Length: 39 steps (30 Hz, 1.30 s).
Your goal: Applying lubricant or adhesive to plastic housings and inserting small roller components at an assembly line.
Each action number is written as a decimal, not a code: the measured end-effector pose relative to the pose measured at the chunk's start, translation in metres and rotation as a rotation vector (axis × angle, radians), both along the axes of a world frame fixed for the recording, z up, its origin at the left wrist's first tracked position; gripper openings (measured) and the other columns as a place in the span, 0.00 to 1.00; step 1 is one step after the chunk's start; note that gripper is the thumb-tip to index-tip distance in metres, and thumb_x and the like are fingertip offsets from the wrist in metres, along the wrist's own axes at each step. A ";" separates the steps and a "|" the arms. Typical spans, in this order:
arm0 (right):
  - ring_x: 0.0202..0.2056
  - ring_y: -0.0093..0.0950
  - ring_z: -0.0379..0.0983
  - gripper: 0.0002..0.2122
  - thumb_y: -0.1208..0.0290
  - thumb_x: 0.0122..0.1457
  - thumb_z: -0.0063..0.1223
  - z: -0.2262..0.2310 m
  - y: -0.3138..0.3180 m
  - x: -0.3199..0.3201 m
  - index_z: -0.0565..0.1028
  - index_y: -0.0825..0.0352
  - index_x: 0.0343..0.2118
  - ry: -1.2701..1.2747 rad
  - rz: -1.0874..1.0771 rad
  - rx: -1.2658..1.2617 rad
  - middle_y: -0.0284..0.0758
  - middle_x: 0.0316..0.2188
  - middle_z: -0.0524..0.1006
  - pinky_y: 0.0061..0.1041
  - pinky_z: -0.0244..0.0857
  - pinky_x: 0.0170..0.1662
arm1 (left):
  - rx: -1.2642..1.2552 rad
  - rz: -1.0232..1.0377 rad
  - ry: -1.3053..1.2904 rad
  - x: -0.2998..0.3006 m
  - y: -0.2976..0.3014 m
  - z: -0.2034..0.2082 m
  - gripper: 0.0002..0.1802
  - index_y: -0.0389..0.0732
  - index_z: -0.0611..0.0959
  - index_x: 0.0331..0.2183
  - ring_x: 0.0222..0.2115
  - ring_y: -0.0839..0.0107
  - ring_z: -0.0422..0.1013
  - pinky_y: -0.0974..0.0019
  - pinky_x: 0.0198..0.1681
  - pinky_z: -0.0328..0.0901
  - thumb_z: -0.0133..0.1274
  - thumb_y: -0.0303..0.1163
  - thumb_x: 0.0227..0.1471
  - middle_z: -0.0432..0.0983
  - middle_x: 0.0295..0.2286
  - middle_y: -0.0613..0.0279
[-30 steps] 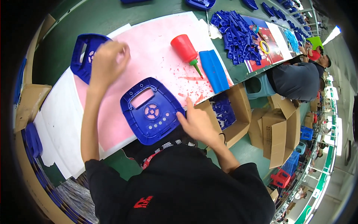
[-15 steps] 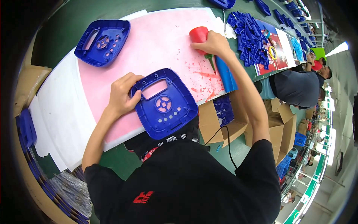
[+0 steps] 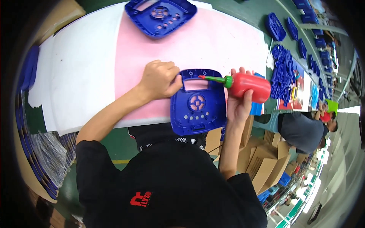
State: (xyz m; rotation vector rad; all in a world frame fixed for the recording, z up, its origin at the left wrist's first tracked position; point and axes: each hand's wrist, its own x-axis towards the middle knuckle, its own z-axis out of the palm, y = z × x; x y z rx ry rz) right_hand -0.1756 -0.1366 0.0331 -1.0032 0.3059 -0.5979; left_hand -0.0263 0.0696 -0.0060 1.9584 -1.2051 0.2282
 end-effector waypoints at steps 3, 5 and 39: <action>0.60 0.49 0.58 0.36 0.63 0.56 0.60 0.000 0.016 0.004 0.51 0.64 0.63 0.021 0.005 0.042 0.47 0.61 0.59 0.45 0.59 0.60 | 0.000 0.020 0.021 -0.001 0.006 0.000 0.10 0.40 0.73 0.14 0.15 0.58 0.67 0.57 0.22 0.61 0.51 0.33 0.39 0.68 0.14 0.58; 0.59 0.48 0.60 0.34 0.67 0.56 0.61 0.004 0.019 0.006 0.54 0.69 0.60 0.026 -0.050 0.066 0.48 0.59 0.61 0.43 0.59 0.61 | -0.011 0.015 0.020 -0.001 0.006 -0.003 0.09 0.40 0.73 0.15 0.15 0.58 0.66 0.57 0.22 0.59 0.51 0.32 0.39 0.66 0.14 0.58; 0.53 0.39 0.68 0.33 0.68 0.54 0.63 -0.001 0.027 0.005 0.57 0.70 0.59 0.015 -0.374 -0.314 0.48 0.53 0.68 0.38 0.66 0.55 | 0.024 0.007 0.032 0.001 0.004 0.001 0.10 0.40 0.72 0.14 0.15 0.57 0.66 0.57 0.23 0.60 0.50 0.32 0.41 0.67 0.15 0.57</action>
